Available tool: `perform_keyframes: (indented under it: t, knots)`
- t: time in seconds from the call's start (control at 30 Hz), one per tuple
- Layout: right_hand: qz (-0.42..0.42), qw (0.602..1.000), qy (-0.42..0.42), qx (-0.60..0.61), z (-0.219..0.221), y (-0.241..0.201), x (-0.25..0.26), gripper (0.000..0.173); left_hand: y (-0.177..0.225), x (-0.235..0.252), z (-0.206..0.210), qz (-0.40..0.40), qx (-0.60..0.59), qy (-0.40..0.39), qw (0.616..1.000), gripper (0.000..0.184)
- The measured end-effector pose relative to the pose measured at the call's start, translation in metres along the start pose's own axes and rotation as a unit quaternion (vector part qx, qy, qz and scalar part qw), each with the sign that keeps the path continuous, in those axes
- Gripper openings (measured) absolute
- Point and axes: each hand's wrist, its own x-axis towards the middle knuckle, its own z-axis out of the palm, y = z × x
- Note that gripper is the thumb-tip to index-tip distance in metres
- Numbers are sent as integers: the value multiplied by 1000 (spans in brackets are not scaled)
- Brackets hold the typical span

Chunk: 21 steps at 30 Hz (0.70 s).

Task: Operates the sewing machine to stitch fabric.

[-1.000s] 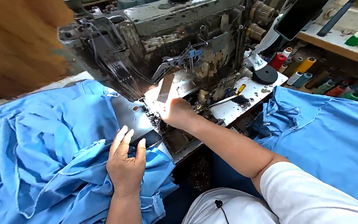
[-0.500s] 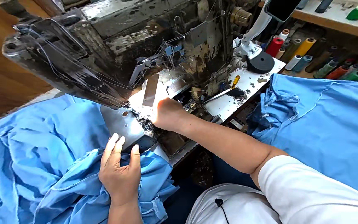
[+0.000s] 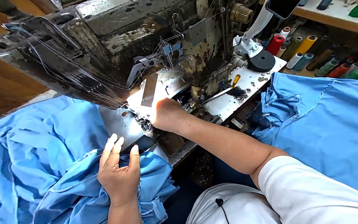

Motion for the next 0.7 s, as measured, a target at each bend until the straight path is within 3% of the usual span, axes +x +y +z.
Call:
perform_keyframes:
  t: [0.37, 0.7]
  knots:
    - [-33, 999, 13, -1, 4, -2, 2, 26, 1, 1, -2, 1, -5, -4, 1000, 41]
    - [-67, 994, 74, 46, 15, 9, 10, 27, 1, 1, -1, -2, -5, 1, 1000, 41]
